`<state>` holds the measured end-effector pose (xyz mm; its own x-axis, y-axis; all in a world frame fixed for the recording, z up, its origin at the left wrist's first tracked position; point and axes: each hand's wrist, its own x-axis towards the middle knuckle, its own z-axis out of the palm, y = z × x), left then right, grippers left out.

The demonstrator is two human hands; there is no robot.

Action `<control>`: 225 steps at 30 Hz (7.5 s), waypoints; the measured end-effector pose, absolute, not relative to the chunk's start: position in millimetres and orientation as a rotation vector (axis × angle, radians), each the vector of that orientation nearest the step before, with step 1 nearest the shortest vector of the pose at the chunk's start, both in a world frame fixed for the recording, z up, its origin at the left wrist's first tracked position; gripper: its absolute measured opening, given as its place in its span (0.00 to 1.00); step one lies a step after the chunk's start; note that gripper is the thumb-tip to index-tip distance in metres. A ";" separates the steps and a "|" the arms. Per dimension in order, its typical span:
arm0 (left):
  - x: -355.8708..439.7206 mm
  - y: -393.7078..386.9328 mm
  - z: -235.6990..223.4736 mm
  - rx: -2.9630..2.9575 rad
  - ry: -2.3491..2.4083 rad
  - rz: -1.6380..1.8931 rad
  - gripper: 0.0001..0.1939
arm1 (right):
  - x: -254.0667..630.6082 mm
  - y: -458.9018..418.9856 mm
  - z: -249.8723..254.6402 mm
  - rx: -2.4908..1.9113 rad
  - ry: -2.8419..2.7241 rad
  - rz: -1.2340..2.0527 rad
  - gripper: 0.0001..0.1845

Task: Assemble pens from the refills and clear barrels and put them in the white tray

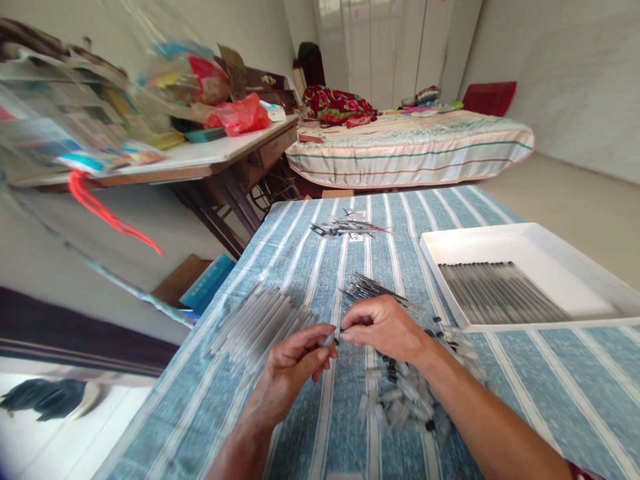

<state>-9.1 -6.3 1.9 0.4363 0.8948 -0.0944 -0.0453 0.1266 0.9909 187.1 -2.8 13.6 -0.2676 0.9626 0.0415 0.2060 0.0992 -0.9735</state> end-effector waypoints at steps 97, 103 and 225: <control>-7.6 -2.3 2.9 1.455 1.007 0.605 0.06 | 181.9 0.1 3.0 -1.302 -2.021 1.078 0.19; -10.5 -0.5 -5.9 1.478 0.977 0.610 0.07 | 180.5 -0.7 4.9 -1.307 -2.007 1.093 0.22; -16.5 11.2 1.4 0.752 1.036 1.255 0.09 | 170.5 -8.8 4.1 -1.402 -1.859 1.049 0.05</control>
